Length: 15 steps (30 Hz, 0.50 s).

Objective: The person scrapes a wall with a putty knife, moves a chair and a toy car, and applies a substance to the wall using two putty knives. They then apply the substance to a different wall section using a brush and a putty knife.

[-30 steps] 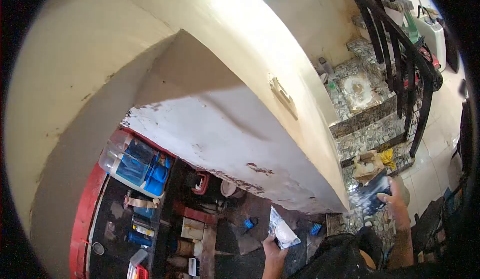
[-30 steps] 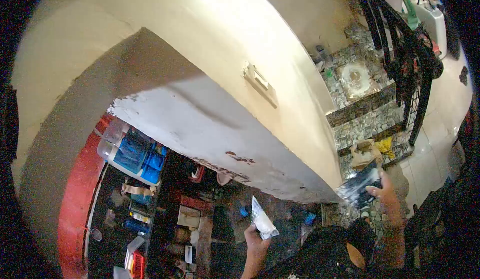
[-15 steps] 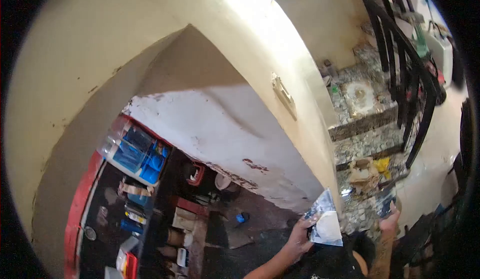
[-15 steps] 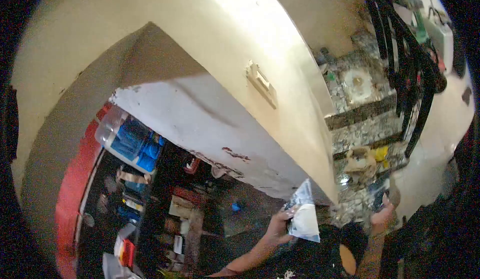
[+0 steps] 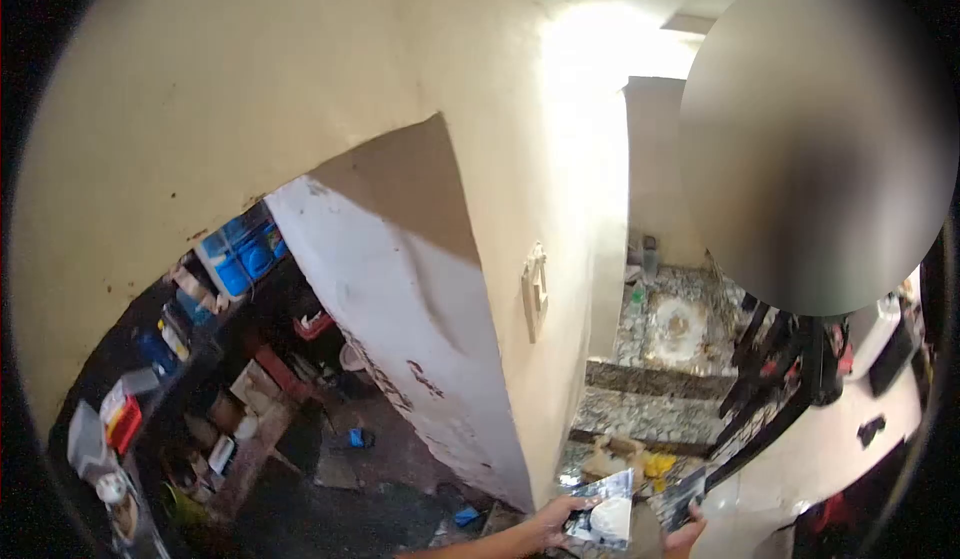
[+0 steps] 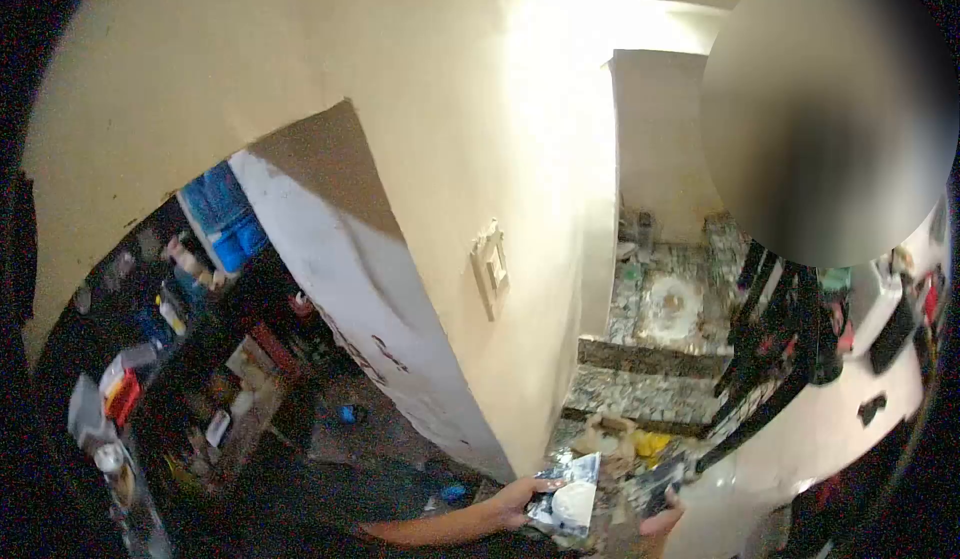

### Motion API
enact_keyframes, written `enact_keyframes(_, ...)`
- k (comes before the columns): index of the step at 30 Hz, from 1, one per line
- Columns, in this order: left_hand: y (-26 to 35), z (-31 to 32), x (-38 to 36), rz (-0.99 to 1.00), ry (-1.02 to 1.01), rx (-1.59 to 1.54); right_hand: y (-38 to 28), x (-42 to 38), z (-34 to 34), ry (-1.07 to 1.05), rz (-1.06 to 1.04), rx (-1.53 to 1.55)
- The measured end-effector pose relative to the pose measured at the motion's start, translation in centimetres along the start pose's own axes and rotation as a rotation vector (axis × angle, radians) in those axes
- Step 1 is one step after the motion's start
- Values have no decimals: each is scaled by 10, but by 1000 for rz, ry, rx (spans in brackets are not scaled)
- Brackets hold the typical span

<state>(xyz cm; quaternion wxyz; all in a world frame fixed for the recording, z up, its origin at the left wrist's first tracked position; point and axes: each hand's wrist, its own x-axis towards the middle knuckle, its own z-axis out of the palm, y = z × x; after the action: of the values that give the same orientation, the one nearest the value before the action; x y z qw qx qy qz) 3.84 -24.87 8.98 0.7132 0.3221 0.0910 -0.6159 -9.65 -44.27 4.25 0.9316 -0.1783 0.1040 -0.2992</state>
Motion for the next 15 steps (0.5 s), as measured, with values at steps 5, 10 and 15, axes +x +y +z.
enact_keyframes(5,-3,13,24,12,28,-89,-6,29,2,135,108,-117)
enact_keyframes(10,-14,16,23,65,63,-99,-8,41,11,213,174,-152)
enact_keyframes(15,-23,14,15,62,38,-114,-19,41,17,370,265,-48)
